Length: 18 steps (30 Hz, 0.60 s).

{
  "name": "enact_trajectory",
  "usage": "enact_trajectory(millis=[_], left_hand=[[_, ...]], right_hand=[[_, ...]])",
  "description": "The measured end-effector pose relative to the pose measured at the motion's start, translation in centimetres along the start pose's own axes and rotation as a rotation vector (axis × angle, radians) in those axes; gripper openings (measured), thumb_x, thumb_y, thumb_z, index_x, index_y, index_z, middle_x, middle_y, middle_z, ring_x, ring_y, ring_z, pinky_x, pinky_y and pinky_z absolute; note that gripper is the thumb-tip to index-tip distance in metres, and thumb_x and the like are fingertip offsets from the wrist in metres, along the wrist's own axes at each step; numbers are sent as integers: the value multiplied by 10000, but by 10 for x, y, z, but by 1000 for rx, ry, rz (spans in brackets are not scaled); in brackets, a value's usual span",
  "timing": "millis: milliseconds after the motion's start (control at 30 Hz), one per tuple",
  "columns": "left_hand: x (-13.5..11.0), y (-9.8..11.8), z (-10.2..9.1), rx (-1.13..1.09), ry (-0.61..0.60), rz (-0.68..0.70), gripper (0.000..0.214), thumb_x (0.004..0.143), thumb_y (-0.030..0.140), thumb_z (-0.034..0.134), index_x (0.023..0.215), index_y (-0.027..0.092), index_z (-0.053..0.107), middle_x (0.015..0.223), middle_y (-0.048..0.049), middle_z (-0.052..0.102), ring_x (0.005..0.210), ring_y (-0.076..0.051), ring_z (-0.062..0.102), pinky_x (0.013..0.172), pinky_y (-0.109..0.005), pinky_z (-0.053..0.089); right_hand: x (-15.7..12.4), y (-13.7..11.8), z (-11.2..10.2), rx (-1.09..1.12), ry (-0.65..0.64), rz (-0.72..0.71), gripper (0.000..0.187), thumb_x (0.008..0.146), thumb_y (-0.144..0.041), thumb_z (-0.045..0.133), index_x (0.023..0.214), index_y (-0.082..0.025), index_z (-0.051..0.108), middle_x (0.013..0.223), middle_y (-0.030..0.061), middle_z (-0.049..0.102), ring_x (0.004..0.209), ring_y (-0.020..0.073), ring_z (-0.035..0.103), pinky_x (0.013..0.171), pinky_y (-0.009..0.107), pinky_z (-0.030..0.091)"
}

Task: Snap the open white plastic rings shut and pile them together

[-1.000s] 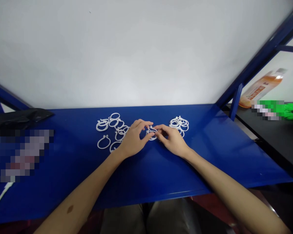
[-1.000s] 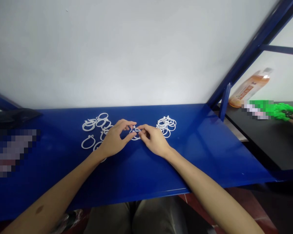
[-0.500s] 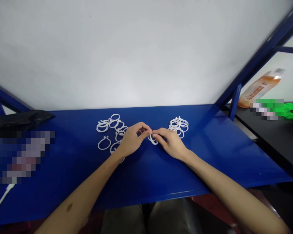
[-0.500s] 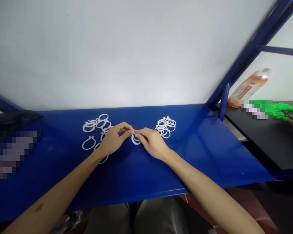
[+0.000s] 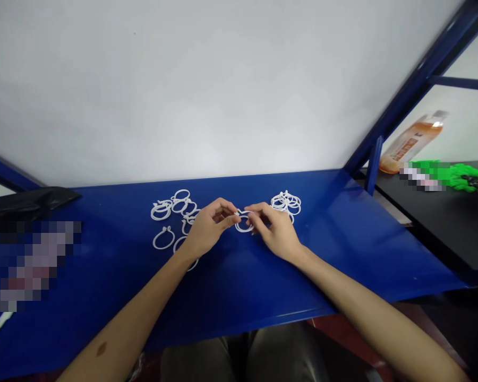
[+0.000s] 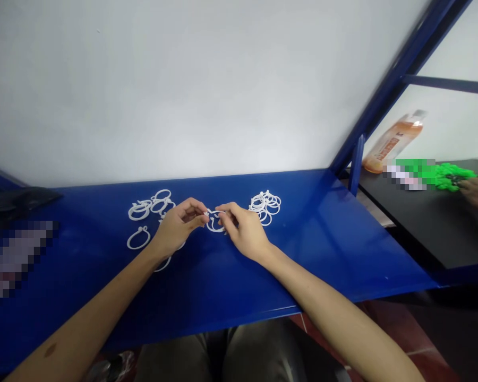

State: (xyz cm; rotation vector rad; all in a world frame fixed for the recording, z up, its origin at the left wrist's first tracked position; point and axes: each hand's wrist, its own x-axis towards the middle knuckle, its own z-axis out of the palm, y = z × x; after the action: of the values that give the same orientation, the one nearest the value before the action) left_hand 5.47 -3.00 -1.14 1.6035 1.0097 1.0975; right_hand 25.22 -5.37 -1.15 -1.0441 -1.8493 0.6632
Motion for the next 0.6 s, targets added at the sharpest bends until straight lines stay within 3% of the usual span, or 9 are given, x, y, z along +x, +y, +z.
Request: enact_trajectory(millis=[200, 400, 600], left_hand=[[0, -3, 0, 171, 34, 62, 221, 835, 426, 709, 899, 219, 667, 761, 16, 670, 680, -129, 595, 642, -259, 450], [-5, -3, 2, 282, 23, 151, 203, 891, 401, 646, 805, 219, 673, 767, 20, 686, 684, -131, 594, 676, -264, 458], [-6, 2, 3, 355, 22, 208, 271, 898, 467, 632, 803, 215, 669, 728, 13, 663, 661, -139, 586, 655, -267, 469]], right_hand=[[0, 3, 3, -73, -102, -65, 176, 986, -309, 528, 883, -202, 622, 760, 9, 668, 635, 126, 585, 610, 250, 455], [-2, 0, -4, -78, -176, -162, 186, 1010, -276, 489, 872, -207, 592, 812, 16, 662, 692, 131, 601, 651, 247, 451], [1, -7, -15, -186, -232, -268, 208, 1034, -285, 435, 1002, -207, 626, 900, 49, 667, 799, 157, 633, 720, 270, 489]])
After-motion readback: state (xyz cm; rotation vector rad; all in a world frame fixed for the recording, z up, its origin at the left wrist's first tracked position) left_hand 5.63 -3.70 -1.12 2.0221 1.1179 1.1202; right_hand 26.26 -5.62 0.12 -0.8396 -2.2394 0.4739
